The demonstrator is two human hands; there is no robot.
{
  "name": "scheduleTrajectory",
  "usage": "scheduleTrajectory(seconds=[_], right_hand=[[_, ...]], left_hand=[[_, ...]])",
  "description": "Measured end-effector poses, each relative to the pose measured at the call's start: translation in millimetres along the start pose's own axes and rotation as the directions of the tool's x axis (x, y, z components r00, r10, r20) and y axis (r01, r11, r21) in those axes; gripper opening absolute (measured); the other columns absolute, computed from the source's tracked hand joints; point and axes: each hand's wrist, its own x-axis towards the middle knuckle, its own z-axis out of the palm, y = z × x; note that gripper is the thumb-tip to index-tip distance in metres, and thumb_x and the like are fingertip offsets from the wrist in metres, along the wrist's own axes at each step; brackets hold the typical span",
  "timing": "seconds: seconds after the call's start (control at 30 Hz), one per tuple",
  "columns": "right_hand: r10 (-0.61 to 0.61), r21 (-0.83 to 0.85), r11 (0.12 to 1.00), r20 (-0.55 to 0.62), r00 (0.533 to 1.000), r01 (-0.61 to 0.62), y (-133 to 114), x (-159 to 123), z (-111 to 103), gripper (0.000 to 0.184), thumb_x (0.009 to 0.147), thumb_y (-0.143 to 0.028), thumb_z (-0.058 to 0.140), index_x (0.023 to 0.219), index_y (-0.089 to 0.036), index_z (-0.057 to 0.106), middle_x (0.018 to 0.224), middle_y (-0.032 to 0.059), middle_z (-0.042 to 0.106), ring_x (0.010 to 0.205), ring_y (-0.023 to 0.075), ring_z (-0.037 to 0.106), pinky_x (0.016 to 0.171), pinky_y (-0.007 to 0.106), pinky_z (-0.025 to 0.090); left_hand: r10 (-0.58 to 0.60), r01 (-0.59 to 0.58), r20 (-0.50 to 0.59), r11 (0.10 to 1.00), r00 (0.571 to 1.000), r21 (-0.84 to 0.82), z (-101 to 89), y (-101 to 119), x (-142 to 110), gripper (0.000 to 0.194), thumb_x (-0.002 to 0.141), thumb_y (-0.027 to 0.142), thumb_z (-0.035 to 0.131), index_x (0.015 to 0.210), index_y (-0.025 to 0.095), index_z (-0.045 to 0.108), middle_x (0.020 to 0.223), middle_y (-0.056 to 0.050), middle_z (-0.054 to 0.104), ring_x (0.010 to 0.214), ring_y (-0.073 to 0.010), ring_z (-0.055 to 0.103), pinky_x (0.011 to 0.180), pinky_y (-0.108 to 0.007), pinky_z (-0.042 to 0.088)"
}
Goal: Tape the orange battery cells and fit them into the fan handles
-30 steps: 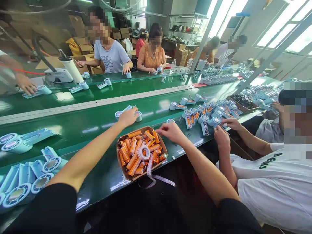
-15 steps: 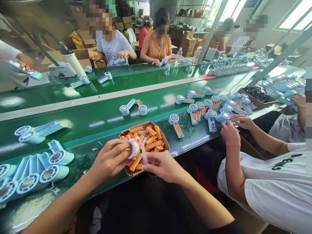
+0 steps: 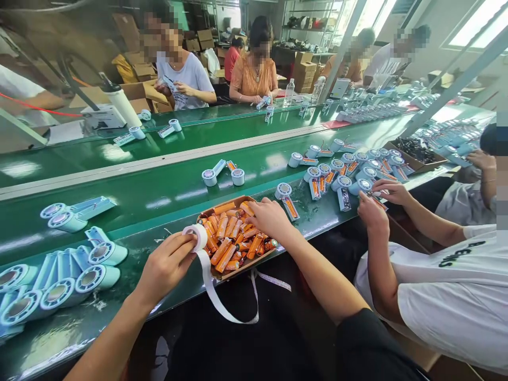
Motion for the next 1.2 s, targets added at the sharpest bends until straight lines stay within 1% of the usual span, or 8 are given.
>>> scheduleTrajectory(seconds=[0.1, 0.2, 0.37, 0.57, 0.77, 1.0, 1.1, 1.2], right_hand=[[-0.001, 0.018, 1.0, -0.058, 0.998, 0.002, 4.4, 5.2, 3.4, 0.026, 0.102, -0.027, 0.063, 0.123, -0.022, 0.078, 0.102, 0.011, 0.083, 0.104, 0.0296, 0.072, 0.092, 0.04, 0.055], [-0.045, 0.148, 0.986, -0.169, 0.985, 0.07, 12.2, -2.8, 0.8, 0.032, 0.104, -0.023, 0.054, 0.129, -0.023, 0.076, 0.117, 0.0097, 0.082, 0.112, 0.0268, 0.072, 0.101, 0.041, 0.055], [-0.265, 0.123, 0.956, -0.021, 0.964, 0.265, 33.0, -6.4, 8.7, 0.051, 0.092, -0.005, 0.053, 0.133, -0.025, 0.076, 0.143, 0.0094, 0.072, 0.127, 0.029, 0.067, 0.11, 0.048, 0.054], [-0.297, 0.171, 0.939, -0.039, 0.954, 0.299, 46.4, 12.1, 27.1, 0.042, 0.094, -0.007, 0.057, 0.125, -0.026, 0.079, 0.13, 0.0098, 0.077, 0.117, 0.0281, 0.069, 0.105, 0.049, 0.054], [-0.201, 0.227, 0.949, -0.096, 0.975, 0.218, 45.1, 29.3, 37.8, 0.032, 0.106, -0.02, 0.052, 0.124, -0.023, 0.078, 0.119, 0.012, 0.075, 0.109, 0.0265, 0.066, 0.104, 0.045, 0.05], [-0.154, 0.178, 0.97, -0.06, 0.986, 0.163, 14.6, 55.8, 33.8, 0.03, 0.109, -0.027, 0.049, 0.123, -0.022, 0.076, 0.138, 0.012, 0.071, 0.12, 0.029, 0.058, 0.104, 0.047, 0.047], [-0.119, 0.333, 0.931, -0.104, 0.987, 0.147, 6.0, 57.5, 25.7, 0.031, 0.11, -0.027, 0.044, 0.117, -0.02, 0.073, 0.127, 0.0119, 0.077, 0.115, 0.0262, 0.064, 0.103, 0.043, 0.049], [0.004, 0.558, 0.815, -0.274, 0.962, 0.156, 2.0, 36.3, 11.3, 0.042, 0.113, -0.039, 0.033, 0.122, -0.021, 0.069, 0.116, 0.01, 0.08, 0.106, 0.0228, 0.07, 0.097, 0.038, 0.055]], left_hand=[[0.015, -0.015, -0.002, 0.999, 1.0, -0.029, -0.5, 6.3, 5.3, 0.017, 0.105, 0.016, 0.057, 0.117, 0.015, 0.069, 0.107, -0.01, 0.077, 0.109, -0.0233, 0.072, 0.099, -0.037, 0.062], [0.021, -0.02, 0.016, 0.998, 1.0, -0.066, -0.9, 8.3, 4.9, 0.018, 0.105, 0.017, 0.056, 0.116, 0.016, 0.07, 0.106, -0.01, 0.077, 0.109, -0.0229, 0.072, 0.099, -0.036, 0.063], [0.014, -0.01, 0.036, 0.995, 0.999, -0.1, 4.3, 10.2, 3.8, 0.018, 0.105, 0.019, 0.056, 0.114, 0.017, 0.072, 0.106, -0.009, 0.078, 0.107, -0.0226, 0.072, 0.099, -0.037, 0.063], [0.037, -0.028, 0.054, 0.988, 0.998, -0.152, 13.6, 18.0, 11.8, 0.019, 0.104, 0.017, 0.058, 0.115, 0.017, 0.073, 0.107, -0.01, 0.078, 0.111, -0.0235, 0.073, 0.1, -0.038, 0.063], [0.04, -0.026, 0.077, 0.985, 0.996, -0.169, 16.2, 20.8, 15.2, 0.022, 0.103, 0.016, 0.059, 0.118, 0.017, 0.074, 0.108, -0.011, 0.079, 0.111, -0.0247, 0.073, 0.098, -0.04, 0.065], [0.072, -0.054, 0.082, 0.978, 0.994, -0.2, 27.2, 28.1, 29.1, 0.022, 0.103, 0.018, 0.058, 0.118, 0.016, 0.075, 0.11, -0.012, 0.079, 0.111, -0.025, 0.073, 0.097, -0.041, 0.065], [0.093, -0.074, 0.106, 0.982, 0.99, -0.175, 26.7, 30.8, 33.8, 0.023, 0.102, 0.016, 0.06, 0.118, 0.016, 0.076, 0.113, -0.012, 0.079, 0.112, -0.0253, 0.072, 0.098, -0.041, 0.065], [0.115, -0.098, 0.157, 0.989, 0.981, -0.113, 18.9, 26.7, 31.6, 0.026, 0.101, 0.011, 0.058, 0.117, 0.018, 0.077, 0.114, -0.011, 0.079, 0.114, -0.025, 0.071, 0.099, -0.041, 0.064]])
